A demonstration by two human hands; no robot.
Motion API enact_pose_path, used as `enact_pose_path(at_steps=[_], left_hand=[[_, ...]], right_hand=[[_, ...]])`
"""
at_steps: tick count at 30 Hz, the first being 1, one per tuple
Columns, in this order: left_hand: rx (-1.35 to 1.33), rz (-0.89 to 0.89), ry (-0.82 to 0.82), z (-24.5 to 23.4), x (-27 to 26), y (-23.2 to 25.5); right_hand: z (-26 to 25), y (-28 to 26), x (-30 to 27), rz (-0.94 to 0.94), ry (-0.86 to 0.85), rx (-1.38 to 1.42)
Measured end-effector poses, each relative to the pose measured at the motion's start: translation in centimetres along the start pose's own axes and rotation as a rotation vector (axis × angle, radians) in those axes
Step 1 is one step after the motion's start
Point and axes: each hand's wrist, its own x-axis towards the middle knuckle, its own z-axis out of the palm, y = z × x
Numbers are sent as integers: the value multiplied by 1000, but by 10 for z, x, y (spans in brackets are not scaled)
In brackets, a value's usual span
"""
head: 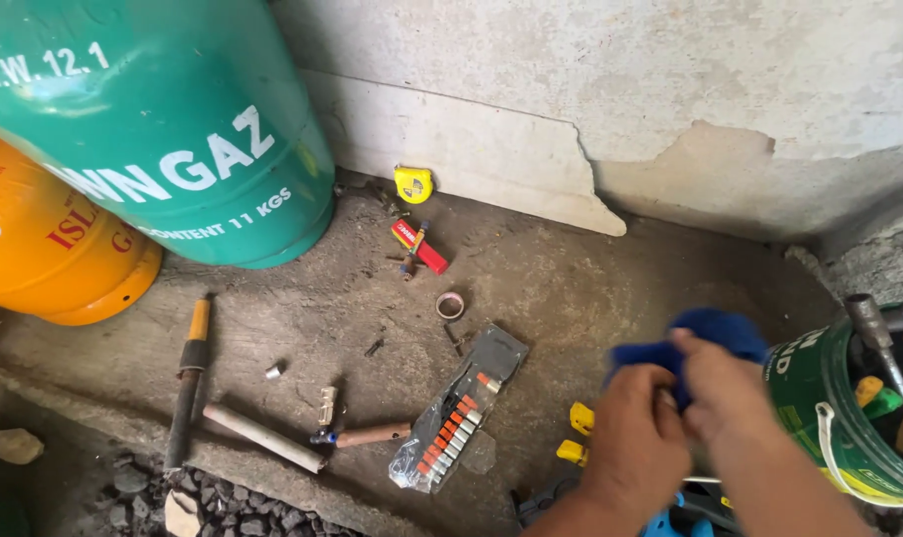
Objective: Cleaning and organizing various hand tools using an air blower and a cloth.
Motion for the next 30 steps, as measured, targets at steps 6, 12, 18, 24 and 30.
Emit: enact_pose_path(at_steps=[6,12,18,24,30], left_hand=[[-51,-144,-65,-1,-20,-2],[-338,-467,43,16,-2,-22],[-237,-357,-36,9,-14,2],[-54,-317,-233,-9,-46,-12],[320,-267,-249,-29,-53,-57]], right_hand=[[-45,-24,22,41,-64,256],[-34,9,20,230,-588,-1],[-13,-3,-31,50,-165,13],[-43,6,36,-152,-118,-102],[-27,14,5,-465,-117,-430]])
